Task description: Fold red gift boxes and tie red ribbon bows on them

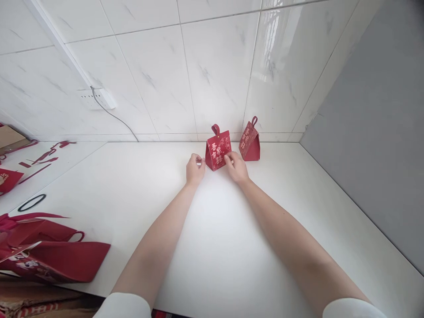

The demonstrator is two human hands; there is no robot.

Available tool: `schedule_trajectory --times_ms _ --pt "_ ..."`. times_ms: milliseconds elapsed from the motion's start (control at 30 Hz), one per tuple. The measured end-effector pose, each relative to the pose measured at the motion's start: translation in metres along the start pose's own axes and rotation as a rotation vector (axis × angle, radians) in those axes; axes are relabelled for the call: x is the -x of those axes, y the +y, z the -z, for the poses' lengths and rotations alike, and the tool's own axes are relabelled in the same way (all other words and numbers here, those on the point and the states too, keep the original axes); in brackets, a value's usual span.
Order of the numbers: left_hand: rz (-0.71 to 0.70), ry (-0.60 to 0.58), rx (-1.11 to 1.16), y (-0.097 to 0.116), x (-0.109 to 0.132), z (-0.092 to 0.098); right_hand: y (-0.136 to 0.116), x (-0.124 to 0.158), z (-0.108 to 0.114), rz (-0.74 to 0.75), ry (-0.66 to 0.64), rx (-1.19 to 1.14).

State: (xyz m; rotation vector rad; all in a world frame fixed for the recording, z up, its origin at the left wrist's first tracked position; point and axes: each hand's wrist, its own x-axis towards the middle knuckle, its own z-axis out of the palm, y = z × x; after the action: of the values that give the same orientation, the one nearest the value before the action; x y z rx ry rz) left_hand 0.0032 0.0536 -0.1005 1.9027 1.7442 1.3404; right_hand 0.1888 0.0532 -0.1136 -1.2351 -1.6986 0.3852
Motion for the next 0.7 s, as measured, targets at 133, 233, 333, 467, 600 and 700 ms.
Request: schedule_trajectory --times_ms 133,233,333,467,600,700 --pt "-0.101 -0.136 0.164 -0.001 -0.001 -0.004 0.026 -0.012 -0.006 -0.243 0.163 -0.429" --pt "-0.047 -0.253 0.318 -0.009 -0.003 -0.012 0.042 -0.018 -0.007 -0.269 0.062 -0.525" --pt "0.036 -0.292 0.390 -0.021 -0.009 -0.014 0.050 -0.018 -0.002 -0.264 -0.015 -0.589" --pt "0.115 -0.326 0.439 -0.034 -0.018 0.000 0.049 -0.015 0.011 -0.263 -0.163 -0.636" --pt "0.164 -0.441 0.485 -0.039 -0.021 0.021 0.039 -0.010 0.021 -0.250 -0.353 -0.661" --pt "0.182 -0.506 0.495 -0.041 -0.022 0.030 0.034 -0.009 0.023 -0.239 -0.429 -0.662"
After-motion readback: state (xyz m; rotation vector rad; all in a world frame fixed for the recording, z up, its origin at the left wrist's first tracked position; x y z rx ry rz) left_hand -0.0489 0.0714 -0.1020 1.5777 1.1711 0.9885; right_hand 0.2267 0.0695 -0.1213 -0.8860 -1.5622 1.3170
